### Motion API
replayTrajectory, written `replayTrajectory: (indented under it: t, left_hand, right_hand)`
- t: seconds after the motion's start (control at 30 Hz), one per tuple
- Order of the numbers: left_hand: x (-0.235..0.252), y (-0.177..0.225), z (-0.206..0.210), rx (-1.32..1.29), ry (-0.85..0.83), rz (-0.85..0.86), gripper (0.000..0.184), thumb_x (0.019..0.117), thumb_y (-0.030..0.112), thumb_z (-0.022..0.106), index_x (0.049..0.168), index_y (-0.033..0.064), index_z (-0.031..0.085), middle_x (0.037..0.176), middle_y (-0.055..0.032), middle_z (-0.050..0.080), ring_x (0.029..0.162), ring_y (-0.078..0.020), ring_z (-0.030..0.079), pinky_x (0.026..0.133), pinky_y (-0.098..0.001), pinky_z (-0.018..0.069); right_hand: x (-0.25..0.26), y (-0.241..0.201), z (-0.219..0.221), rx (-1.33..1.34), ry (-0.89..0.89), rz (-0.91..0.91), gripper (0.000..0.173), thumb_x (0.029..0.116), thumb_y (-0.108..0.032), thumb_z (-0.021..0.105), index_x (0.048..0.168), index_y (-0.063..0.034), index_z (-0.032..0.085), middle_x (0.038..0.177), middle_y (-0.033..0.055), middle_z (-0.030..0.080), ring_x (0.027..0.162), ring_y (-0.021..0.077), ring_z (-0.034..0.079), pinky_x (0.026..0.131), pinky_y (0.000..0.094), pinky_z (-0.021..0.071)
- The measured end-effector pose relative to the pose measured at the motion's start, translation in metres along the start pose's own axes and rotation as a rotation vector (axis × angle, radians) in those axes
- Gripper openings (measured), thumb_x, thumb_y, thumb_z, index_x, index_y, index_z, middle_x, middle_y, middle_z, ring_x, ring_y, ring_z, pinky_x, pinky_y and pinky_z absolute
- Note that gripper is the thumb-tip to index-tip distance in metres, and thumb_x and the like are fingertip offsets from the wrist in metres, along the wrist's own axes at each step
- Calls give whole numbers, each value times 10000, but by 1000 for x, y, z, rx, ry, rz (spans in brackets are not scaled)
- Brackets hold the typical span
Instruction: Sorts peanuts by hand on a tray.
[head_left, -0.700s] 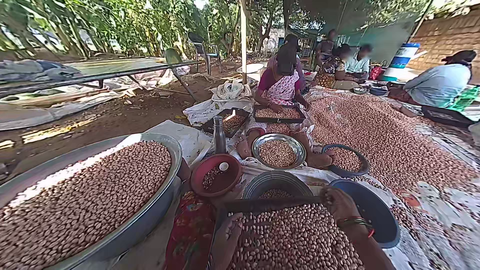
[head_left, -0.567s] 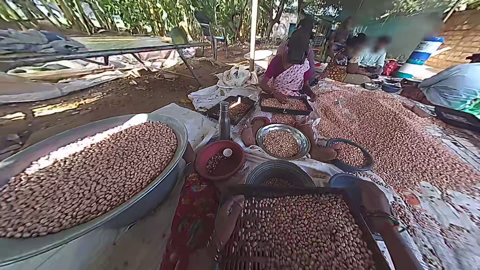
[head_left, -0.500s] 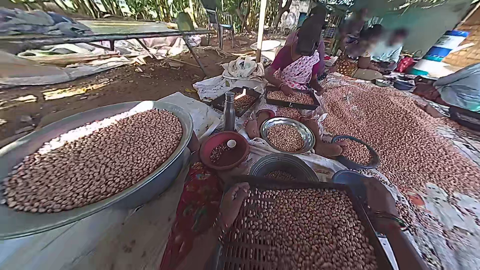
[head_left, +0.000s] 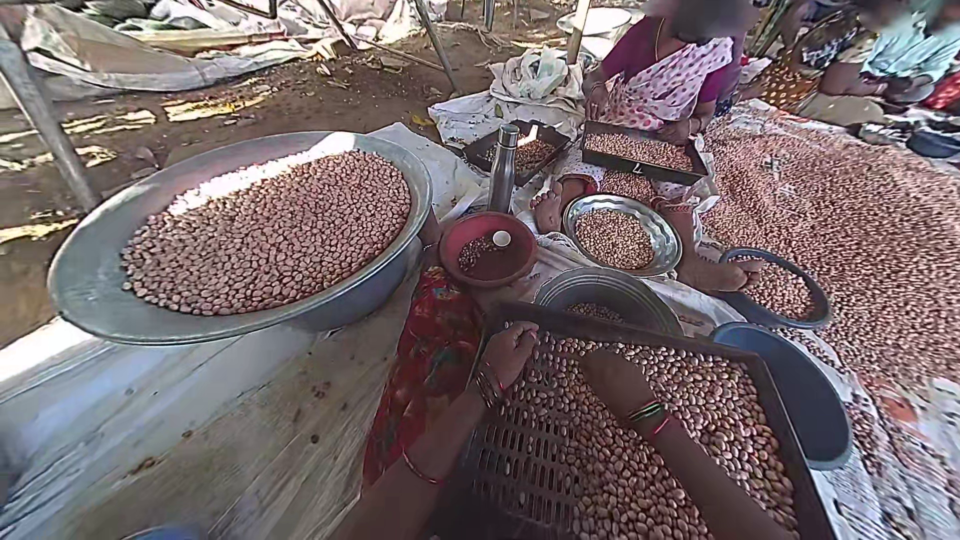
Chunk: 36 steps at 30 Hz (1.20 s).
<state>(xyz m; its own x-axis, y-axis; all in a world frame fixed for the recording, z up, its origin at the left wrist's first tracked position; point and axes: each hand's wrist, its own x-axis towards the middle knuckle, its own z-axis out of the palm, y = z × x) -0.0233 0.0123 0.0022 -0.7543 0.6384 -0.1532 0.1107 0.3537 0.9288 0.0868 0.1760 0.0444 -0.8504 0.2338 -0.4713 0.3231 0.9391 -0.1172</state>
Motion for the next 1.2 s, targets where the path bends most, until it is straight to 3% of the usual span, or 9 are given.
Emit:
replayTrajectory:
  t: [0.33,0.5,0.6,0.7,0.83,0.9,1.0,1.1,1.2]
  left_hand:
    - [4,0,0,-273,-49,-119,306,1098,104,431,1313,-71,560,1139,-162,639,908,-116,641,829,-261,529]
    - [7,-3,1,-366,-173,-270,381,1133,233,367,1324,-46,542,1125,-163,647,900,-165,657,822,-325,545]
    - [4,4,4,-449,-217,-449,530,1133,428,233,1160,20,570,851,-40,600,657,-96,573,600,-252,475]
    - [4,1,3,-552,-174,-487,509,1128,435,259,918,74,549,637,27,467,470,-47,416,449,-190,355]
    - [1,-3,0,-699,-14,-315,402,1136,265,342,882,53,572,547,75,407,407,3,332,403,-142,281]
    - [3,-4,0,-750,53,-204,362,1127,191,360,875,49,578,542,84,396,411,10,336,407,-136,288]
    - [6,-2,0,-795,99,-130,339,1120,147,366,878,47,581,526,92,406,406,20,357,410,-128,318]
    - [4,-2,0,-786,118,-110,321,1118,132,367,903,34,585,534,90,411,413,20,374,423,-125,343]
    - [1,-8,1,-753,108,-74,319,1112,116,374,898,32,595,537,92,418,419,21,376,431,-125,347]
  right_hand:
    - [6,-14,15,-193,-25,77,334,1018,67,447,1311,101,603,1371,325,575,1272,502,562,1041,634,416]
    - [3,-11,11,-31,181,-28,320,1053,-120,501,1229,102,651,1268,320,638,1204,485,616,1003,609,454]
    - [-7,-38,-1,145,425,-304,278,1007,-129,605,1140,90,714,1103,300,702,1058,467,690,902,573,539]
    - [-19,-61,-22,142,-4,-381,333,1081,-127,477,1293,57,656,1263,297,650,1187,458,633,1008,584,481]
    - [-38,-48,14,-52,-725,-540,302,1080,-106,495,1193,122,657,1104,351,662,1056,508,637,930,647,453]
    - [-49,-36,35,-121,-840,-446,301,1074,-131,516,1211,88,670,1135,339,670,1084,517,639,928,679,458]
    - [-49,-29,23,-118,-512,-192,284,1054,-49,492,1272,62,636,1242,339,640,1144,538,629,914,689,488]
    - [-31,-29,18,21,-43,-217,290,1039,-41,512,1257,39,686,1231,301,667,1123,495,661,894,625,528]
    - [-20,-54,32,-33,-159,-333,266,1045,-35,498,1227,48,673,1212,300,661,1110,500,655,866,640,526]
